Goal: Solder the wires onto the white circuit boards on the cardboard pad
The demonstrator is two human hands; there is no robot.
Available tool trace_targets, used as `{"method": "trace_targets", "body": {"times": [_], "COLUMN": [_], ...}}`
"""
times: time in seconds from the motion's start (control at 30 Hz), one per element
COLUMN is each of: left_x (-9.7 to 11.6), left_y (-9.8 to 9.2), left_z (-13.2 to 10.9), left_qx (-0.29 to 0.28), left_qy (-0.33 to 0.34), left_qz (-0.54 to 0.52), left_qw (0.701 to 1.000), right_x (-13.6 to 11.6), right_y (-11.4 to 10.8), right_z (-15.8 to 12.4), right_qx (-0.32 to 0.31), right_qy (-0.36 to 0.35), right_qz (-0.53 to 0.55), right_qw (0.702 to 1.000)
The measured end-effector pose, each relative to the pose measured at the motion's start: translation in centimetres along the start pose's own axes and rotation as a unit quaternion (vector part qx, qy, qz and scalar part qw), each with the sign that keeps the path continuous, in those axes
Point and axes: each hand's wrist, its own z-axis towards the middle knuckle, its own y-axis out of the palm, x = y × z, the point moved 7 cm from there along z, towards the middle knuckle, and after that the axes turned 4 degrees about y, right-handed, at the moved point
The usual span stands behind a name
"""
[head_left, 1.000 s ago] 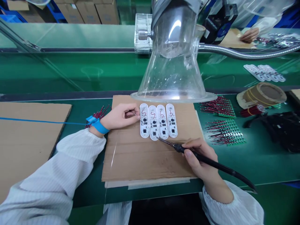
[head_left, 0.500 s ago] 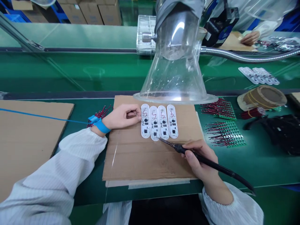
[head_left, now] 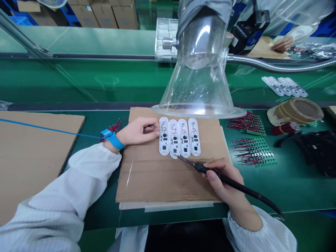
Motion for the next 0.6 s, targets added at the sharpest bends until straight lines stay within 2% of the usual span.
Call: {"method": "trace_targets", "body": {"times": [0.1,0.27,0.43,0.6], "left_x": [0.0,0.0,0.0,-0.8], "left_y": [0.0,0.2,-0.6,-2.1], "left_z": [0.0,0.0,0.1,-0.3], "left_qx": [-0.002,-0.004,-0.007,0.013], "left_qy": [0.000,-0.002,-0.006,-0.027], "left_qz": [0.004,0.011,0.007,0.036], "left_qw": [1.000,1.000,1.000,0.999], "right_x": [-0.2,-0.2,-1.0,-1.3], "right_y": [0.4,0.4,-0.1,1.3], "right_z": [0.1,0.0,0.0,0.3], "right_qx": [-0.023,-0.025,0.035,0.061], "right_qy": [-0.004,-0.006,0.000,0.036], "right_qz": [-0.011,-0.015,0.053,0.076], "right_qw": [1.000,1.000,0.998,0.995]}}
